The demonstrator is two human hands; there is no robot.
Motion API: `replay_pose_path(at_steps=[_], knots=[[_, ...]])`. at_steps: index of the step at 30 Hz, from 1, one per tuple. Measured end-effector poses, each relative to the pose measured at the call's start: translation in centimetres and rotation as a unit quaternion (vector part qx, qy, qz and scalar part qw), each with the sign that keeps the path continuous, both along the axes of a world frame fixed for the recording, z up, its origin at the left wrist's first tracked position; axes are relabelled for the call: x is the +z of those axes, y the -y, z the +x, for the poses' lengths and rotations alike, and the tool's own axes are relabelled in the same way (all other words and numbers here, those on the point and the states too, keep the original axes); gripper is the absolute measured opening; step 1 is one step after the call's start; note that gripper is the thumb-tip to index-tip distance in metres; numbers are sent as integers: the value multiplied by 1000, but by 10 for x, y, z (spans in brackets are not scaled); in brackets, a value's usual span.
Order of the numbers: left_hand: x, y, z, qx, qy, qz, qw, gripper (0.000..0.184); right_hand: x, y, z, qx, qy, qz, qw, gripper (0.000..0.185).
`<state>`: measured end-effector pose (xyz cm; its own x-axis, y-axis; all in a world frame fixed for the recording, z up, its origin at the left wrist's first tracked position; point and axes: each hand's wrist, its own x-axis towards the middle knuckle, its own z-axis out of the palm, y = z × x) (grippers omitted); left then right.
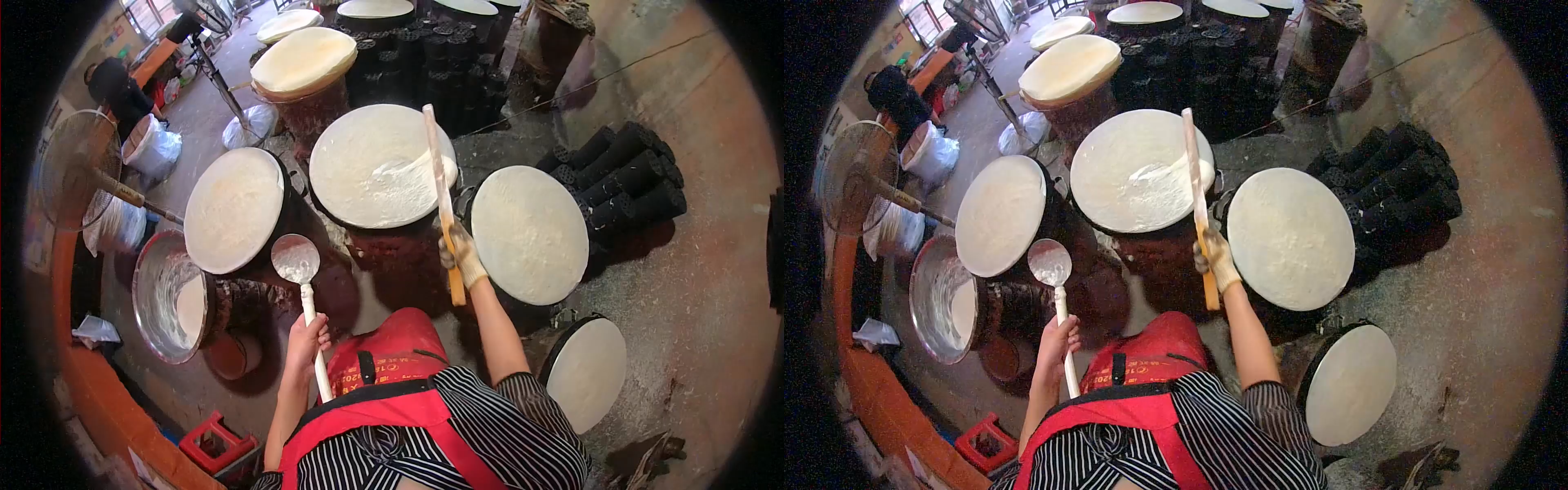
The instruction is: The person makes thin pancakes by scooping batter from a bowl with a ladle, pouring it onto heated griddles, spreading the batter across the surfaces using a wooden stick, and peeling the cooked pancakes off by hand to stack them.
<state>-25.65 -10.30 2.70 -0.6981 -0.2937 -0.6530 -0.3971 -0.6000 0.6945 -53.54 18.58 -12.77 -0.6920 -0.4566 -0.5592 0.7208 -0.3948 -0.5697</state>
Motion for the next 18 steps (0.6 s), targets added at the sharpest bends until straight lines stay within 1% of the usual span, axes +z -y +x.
replay_pose_path(at_steps=[1,2,3,5,6,8,9,10,11,12,13,14,15,16,17,18], knots=[[2,3,0,-10,0,3,1000,9,2,13,-14,-15,-26,-5,1000,39],[5,5,-1,-20,1,6,1000,9,24,30,-17,-51,-31,-26,998,41],[7,6,-1,-24,0,5,1000,9,43,50,-11,-98,-59,71,991,39],[12,10,-4,-32,0,4,999,10,67,80,-5,-91,-51,179,978,37],[12,15,-5,-39,-1,3,999,11,60,80,0,-44,-111,220,968,32],[21,18,-6,-25,5,-4,1000,11,65,59,7,-72,-130,212,966,42],[24,20,-8,-15,6,-8,1000,12,69,52,10,-85,-141,208,964,48],[20,25,-7,-14,1,0,1000,12,69,52,19,-192,-131,145,962,45],[17,28,-6,-16,-5,5,1000,12,69,56,18,-228,-49,81,969,45],[16,31,-7,-20,-11,9,1000,12,56,65,22,-225,-58,42,972,40],[15,34,-7,-25,-16,13,999,12,38,83,29,-234,-66,8,970,39],[1,40,-7,-34,-37,7,999,11,20,102,36,-242,-73,-27,967,39],[0,42,-10,-32,-37,4,999,11,23,123,46,-249,-79,-63,963,39],[0,42,-13,-28,-34,1,999,11,29,115,55,-133,-211,102,963,38],[1,42,-14,-25,-31,-1,999,11,41,102,58,-83,-271,189,940,38],[5,42,-16,-25,-30,14,999,12,53,90,60,-39,-327,275,903,38]])
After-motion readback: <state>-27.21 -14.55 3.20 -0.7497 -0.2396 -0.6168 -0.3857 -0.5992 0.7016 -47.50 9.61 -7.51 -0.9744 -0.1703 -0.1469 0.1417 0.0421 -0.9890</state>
